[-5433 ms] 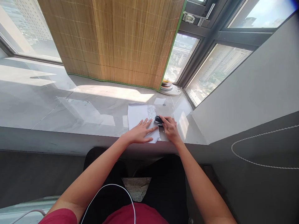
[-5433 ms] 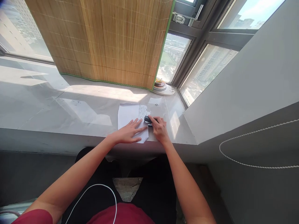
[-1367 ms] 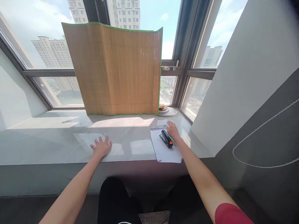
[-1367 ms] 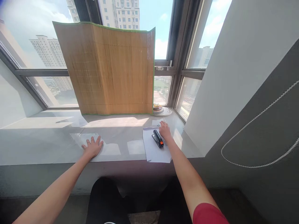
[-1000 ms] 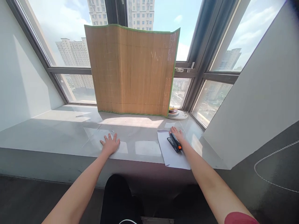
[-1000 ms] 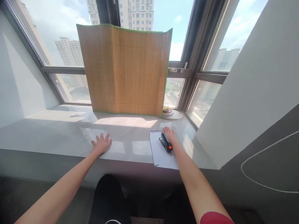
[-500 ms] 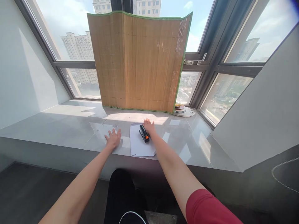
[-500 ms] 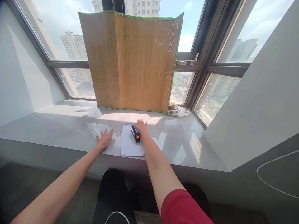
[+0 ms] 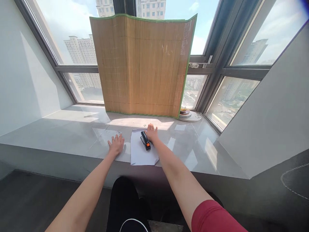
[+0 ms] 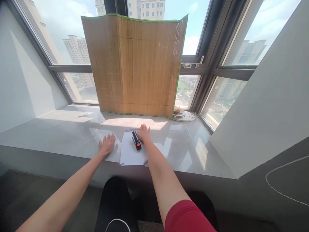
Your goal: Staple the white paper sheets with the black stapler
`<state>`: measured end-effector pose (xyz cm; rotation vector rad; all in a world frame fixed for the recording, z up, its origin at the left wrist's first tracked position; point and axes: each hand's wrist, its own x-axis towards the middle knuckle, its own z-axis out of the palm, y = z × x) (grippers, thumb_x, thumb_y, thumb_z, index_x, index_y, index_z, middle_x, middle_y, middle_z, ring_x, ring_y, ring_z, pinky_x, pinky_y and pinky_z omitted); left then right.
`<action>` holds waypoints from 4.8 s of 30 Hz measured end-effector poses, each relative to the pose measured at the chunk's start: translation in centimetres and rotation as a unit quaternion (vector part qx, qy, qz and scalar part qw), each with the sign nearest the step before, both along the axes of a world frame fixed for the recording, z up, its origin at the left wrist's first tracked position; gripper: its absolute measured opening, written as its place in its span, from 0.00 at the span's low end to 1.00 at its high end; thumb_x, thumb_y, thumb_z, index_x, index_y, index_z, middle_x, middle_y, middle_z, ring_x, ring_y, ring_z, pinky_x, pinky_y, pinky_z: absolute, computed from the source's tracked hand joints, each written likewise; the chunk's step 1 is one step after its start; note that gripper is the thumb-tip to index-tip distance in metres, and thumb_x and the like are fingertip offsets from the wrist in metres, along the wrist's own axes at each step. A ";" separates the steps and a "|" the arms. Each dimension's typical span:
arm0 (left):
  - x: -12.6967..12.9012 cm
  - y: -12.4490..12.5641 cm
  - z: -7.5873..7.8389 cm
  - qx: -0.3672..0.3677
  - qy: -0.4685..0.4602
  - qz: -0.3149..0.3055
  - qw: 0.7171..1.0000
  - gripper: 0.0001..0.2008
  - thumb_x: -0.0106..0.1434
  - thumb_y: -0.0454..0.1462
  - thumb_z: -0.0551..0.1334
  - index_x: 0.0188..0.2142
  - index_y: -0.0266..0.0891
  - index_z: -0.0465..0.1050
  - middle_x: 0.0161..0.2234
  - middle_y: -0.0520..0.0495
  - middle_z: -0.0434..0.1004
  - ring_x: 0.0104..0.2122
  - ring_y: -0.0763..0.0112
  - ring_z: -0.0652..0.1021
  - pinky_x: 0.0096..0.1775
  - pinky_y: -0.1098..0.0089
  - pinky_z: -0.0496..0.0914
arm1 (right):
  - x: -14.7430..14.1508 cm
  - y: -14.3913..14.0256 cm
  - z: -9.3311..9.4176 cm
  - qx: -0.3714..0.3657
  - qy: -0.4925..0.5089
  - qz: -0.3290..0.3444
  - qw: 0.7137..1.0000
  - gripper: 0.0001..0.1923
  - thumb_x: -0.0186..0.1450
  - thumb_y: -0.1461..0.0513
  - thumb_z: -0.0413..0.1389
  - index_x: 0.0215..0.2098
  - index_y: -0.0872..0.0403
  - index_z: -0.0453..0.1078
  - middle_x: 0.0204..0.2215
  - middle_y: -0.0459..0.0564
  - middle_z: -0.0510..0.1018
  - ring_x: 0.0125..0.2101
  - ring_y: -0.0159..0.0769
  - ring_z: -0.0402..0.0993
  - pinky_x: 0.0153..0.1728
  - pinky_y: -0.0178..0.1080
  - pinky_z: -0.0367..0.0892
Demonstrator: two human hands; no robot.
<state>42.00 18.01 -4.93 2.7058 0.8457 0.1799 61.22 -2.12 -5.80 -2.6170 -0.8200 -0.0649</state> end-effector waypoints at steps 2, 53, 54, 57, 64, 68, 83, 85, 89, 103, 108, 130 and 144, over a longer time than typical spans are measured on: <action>-0.1 -0.1 0.0 0.004 -0.006 0.001 1.000 0.32 0.76 0.48 0.39 0.74 0.39 0.52 0.76 0.37 0.45 0.74 0.39 0.46 0.68 0.33 0.41 | 0.4 -2.4 -0.1 -0.016 -0.003 -0.024 1.000 0.35 0.79 0.54 0.41 0.76 0.64 0.41 0.76 0.61 0.41 0.75 0.46 0.33 0.72 0.59 0.30; 5.3 -17.6 -0.9 -0.105 -0.191 -0.355 0.909 0.09 0.65 0.44 0.60 0.38 0.43 0.69 0.44 0.42 0.77 0.49 0.56 0.76 0.55 0.59 0.66 | -4.2 -21.3 -1.0 0.349 0.022 -0.053 0.935 0.21 0.72 0.56 0.44 0.42 0.49 0.79 0.40 0.53 0.84 0.45 0.46 0.79 0.51 0.47 0.71; 5.2 -17.6 -0.9 -0.102 -0.188 -0.357 0.909 0.07 0.64 0.42 0.61 0.38 0.43 0.69 0.44 0.42 0.77 0.49 0.56 0.76 0.55 0.59 0.66 | -4.0 -21.2 -1.1 0.340 0.020 -0.062 0.938 0.20 0.71 0.57 0.44 0.39 0.49 0.78 0.39 0.53 0.83 0.44 0.46 0.79 0.50 0.46 0.70; 5.1 -17.4 -0.9 -0.114 -0.185 -0.353 0.910 0.11 0.58 0.35 0.61 0.42 0.42 0.68 0.48 0.41 0.76 0.52 0.55 0.75 0.57 0.58 0.66 | -3.9 -20.9 -1.3 0.327 0.014 -0.071 0.942 0.19 0.69 0.59 0.43 0.36 0.48 0.76 0.37 0.51 0.83 0.42 0.44 0.79 0.47 0.44 0.70; 5.3 -16.8 -1.4 -0.229 -0.220 -0.331 0.888 0.31 0.51 0.31 0.63 0.56 0.40 0.67 0.58 0.36 0.73 0.62 0.52 0.72 0.66 0.55 0.60 | -4.0 -20.5 -1.3 0.355 0.020 -0.067 0.932 0.23 0.66 0.60 0.41 0.49 0.49 0.75 0.33 0.49 0.80 0.38 0.44 0.77 0.44 0.44 0.71; 5.8 -16.3 -2.2 -0.260 -0.241 -0.342 0.871 0.34 0.49 0.31 0.63 0.58 0.40 0.63 0.59 0.35 0.71 0.64 0.52 0.71 0.65 0.55 0.62 | -4.3 -21.1 -0.6 0.408 0.034 -0.074 0.909 0.23 0.65 0.58 0.46 0.54 0.51 0.73 0.35 0.51 0.79 0.32 0.43 0.77 0.42 0.44 0.72; 6.3 -18.1 -0.2 -0.519 -0.451 -0.090 0.720 0.15 0.64 0.40 0.55 0.49 0.41 0.69 0.60 0.35 0.72 0.65 0.55 0.71 0.65 0.52 0.65 | -7.0 -19.8 1.8 0.188 -0.025 -0.033 0.981 0.08 0.60 0.57 0.67 0.36 0.47 0.76 0.29 0.46 0.80 0.32 0.41 0.75 0.31 0.34 0.56; 6.5 -18.0 -0.2 -0.623 -0.443 -0.048 0.643 0.14 0.67 0.40 0.50 0.47 0.40 0.70 0.60 0.33 0.73 0.63 0.58 0.73 0.63 0.53 0.69 | -8.1 -19.3 2.6 0.185 -0.050 -0.049 0.980 0.07 0.62 0.57 0.65 0.39 0.45 0.77 0.32 0.48 0.81 0.34 0.43 0.77 0.31 0.35 0.57; 6.8 -17.1 -0.7 -0.732 -0.362 -0.002 0.577 0.16 0.68 0.42 0.49 0.43 0.38 0.72 0.57 0.29 0.75 0.59 0.56 0.77 0.58 0.53 0.75 | -10.7 -17.5 3.5 0.218 -0.130 -0.012 0.967 0.11 0.67 0.62 0.59 0.47 0.43 0.77 0.41 0.51 0.84 0.43 0.46 0.79 0.38 0.39 0.65; 6.6 -17.1 -0.9 -0.821 -0.360 0.005 0.444 0.16 0.69 0.35 0.53 0.47 0.30 0.77 0.40 0.36 0.83 0.40 0.61 0.85 0.47 0.65 0.79 | -12.3 -13.4 2.3 0.123 -0.504 0.188 0.834 0.09 0.72 0.66 0.59 0.49 0.54 0.77 0.44 0.53 0.82 0.53 0.46 0.73 0.48 0.45 0.70; 6.5 -17.3 -0.5 -0.828 -0.393 0.063 0.395 0.14 0.69 0.30 0.52 0.46 0.31 0.76 0.32 0.41 0.82 0.30 0.68 0.83 0.35 0.72 0.79 | -13.3 -14.2 2.6 0.187 -0.449 0.100 0.868 0.15 0.69 0.70 0.59 0.51 0.51 0.77 0.45 0.53 0.82 0.50 0.46 0.72 0.49 0.47 0.66; 5.2 -21.1 -0.8 -0.538 -0.390 -0.179 0.726 0.33 0.64 0.63 0.58 0.53 0.40 0.62 0.21 0.59 0.71 0.10 0.76 0.63 0.13 0.74 0.58 | -12.9 -14.4 4.0 0.295 -0.133 0.108 0.940 0.18 0.64 0.70 0.60 0.47 0.46 0.80 0.42 0.48 0.82 0.44 0.43 0.75 0.50 0.43 0.68; 4.4 -21.7 0.2 -0.530 -0.402 -0.212 0.716 0.34 0.66 0.65 0.55 0.54 0.40 0.68 0.29 0.52 0.75 0.25 0.71 0.74 0.28 0.72 0.67 | -12.5 -12.8 3.6 0.238 -0.130 0.088 0.958 0.10 0.65 0.71 0.57 0.35 0.51 0.76 0.36 0.50 0.77 0.40 0.40 0.71 0.41 0.37 0.65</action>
